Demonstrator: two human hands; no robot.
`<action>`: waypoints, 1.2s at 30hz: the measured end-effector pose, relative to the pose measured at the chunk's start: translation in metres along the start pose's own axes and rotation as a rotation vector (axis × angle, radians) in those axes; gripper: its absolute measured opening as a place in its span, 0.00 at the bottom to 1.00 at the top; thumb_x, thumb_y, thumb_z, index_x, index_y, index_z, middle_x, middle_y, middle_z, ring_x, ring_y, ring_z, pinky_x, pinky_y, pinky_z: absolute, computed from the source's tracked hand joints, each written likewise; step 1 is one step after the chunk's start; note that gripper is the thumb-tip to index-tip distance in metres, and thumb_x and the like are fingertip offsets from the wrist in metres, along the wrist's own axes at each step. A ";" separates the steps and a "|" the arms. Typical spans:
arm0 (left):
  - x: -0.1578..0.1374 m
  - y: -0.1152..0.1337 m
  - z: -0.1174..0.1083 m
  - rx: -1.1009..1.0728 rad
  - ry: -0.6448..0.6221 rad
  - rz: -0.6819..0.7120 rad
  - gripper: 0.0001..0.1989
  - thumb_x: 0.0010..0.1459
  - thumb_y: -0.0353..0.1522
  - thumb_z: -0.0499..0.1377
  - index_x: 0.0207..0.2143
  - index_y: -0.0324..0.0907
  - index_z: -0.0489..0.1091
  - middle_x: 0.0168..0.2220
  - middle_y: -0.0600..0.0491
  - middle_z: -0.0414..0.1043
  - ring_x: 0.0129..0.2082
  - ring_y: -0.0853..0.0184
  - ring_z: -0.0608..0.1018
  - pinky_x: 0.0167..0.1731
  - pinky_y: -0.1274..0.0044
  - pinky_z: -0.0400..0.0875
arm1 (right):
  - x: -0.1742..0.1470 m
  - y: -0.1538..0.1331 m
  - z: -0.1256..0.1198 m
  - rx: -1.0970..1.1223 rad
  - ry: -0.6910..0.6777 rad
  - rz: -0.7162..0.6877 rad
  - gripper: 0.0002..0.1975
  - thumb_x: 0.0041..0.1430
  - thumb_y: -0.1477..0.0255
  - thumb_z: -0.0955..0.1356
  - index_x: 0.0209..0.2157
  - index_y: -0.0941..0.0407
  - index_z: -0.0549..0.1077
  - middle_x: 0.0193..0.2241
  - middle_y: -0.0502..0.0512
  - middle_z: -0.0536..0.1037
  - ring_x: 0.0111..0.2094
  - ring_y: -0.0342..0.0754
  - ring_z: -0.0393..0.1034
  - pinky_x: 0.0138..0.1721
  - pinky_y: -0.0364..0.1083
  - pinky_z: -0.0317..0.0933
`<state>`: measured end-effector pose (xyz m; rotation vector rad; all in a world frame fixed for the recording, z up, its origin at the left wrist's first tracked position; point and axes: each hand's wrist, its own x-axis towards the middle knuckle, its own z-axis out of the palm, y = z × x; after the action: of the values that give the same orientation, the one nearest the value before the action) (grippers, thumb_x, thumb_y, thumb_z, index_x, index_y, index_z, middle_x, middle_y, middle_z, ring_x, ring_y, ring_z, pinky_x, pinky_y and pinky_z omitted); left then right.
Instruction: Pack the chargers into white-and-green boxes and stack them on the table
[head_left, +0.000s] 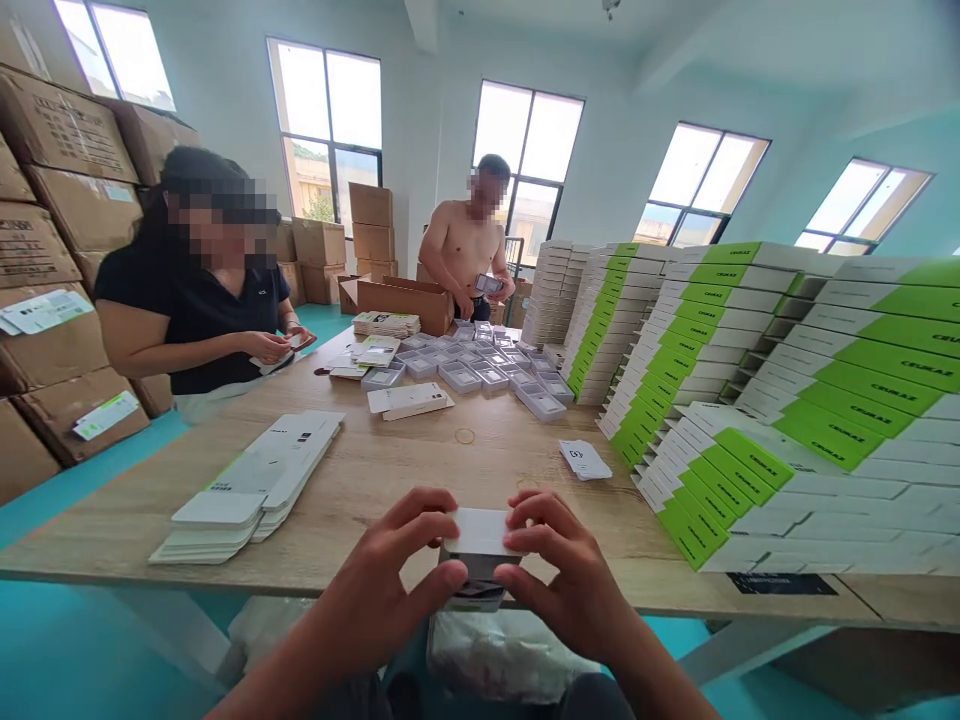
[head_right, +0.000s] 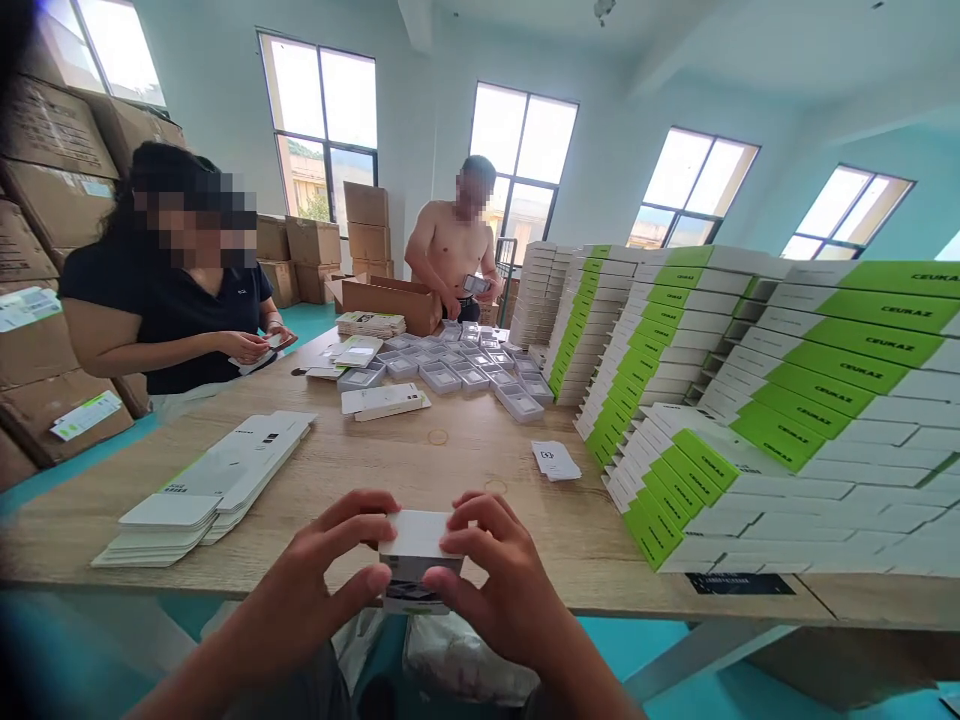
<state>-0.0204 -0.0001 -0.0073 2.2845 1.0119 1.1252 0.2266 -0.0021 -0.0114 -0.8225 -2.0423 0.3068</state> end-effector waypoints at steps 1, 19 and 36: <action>0.003 0.005 -0.001 -0.020 -0.010 -0.076 0.04 0.65 0.36 0.60 0.39 0.46 0.71 0.54 0.49 0.74 0.45 0.64 0.81 0.46 0.74 0.77 | 0.003 -0.004 -0.001 0.039 -0.018 0.090 0.03 0.63 0.70 0.73 0.36 0.52 0.75 0.48 0.56 0.78 0.50 0.53 0.72 0.51 0.52 0.68; 0.012 0.002 0.004 -0.245 0.067 -0.141 0.12 0.66 0.35 0.60 0.47 0.48 0.82 0.50 0.49 0.80 0.48 0.60 0.82 0.42 0.76 0.81 | 0.006 -0.001 -0.004 0.114 0.017 0.198 0.06 0.63 0.65 0.73 0.39 0.51 0.82 0.48 0.59 0.83 0.48 0.54 0.79 0.49 0.52 0.73; -0.003 0.014 0.074 0.008 0.161 0.279 0.21 0.57 0.35 0.66 0.53 0.52 0.73 0.45 0.51 0.83 0.42 0.57 0.85 0.43 0.73 0.80 | -0.022 -0.062 -0.062 -0.108 -0.100 0.435 0.40 0.44 0.54 0.80 0.59 0.48 0.70 0.49 0.56 0.80 0.46 0.56 0.78 0.46 0.48 0.74</action>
<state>0.0435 -0.0145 -0.0441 2.4274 0.7691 1.4380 0.2583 -0.0686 0.0403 -1.3437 -1.9695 0.4892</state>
